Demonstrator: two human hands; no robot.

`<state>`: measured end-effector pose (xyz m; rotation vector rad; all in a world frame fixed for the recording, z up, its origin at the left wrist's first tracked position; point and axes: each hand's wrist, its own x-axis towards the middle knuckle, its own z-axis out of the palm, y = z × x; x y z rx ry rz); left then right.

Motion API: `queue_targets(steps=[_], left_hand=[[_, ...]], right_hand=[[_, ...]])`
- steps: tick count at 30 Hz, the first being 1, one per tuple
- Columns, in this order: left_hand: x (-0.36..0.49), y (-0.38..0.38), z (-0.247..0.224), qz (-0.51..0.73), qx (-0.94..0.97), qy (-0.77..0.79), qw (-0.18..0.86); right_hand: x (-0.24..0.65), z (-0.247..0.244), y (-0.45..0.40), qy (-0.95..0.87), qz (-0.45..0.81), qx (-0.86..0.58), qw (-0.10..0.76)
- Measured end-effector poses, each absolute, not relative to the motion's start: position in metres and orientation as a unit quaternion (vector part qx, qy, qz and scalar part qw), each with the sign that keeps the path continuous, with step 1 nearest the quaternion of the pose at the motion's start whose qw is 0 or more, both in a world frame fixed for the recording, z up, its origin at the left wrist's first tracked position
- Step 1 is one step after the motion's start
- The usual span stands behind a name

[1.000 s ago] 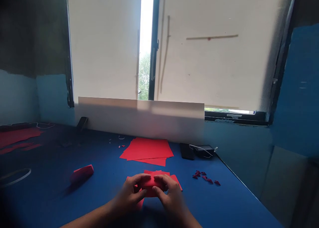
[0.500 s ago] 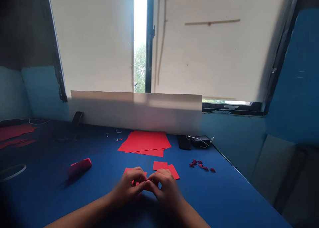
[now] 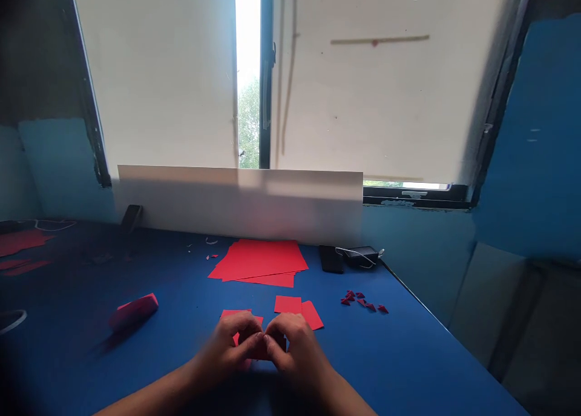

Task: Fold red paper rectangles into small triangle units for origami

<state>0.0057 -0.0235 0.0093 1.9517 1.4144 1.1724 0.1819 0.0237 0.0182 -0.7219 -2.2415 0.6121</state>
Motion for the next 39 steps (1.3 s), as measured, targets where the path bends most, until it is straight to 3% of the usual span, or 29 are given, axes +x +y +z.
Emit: queue_targets(steps=[13, 21, 39], left_hand=[[-0.006, -0.018, 0.01, 0.492, 0.672, 0.514, 0.208], [0.004, -0.02, 0.008, 0.435, 0.73, 0.493, 0.187], [-0.001, -0.02, 0.014, 0.474, 0.683, 0.523, 0.187]], right_hand=[[0.189, 0.016, 0.042, -0.766, 0.329, -0.331, 0.443], [0.179, 0.016, 0.025, -0.829, 0.29, -0.287, 0.383], [0.181, 0.011, 0.036, -0.742, 0.38, -0.324, 0.447]])
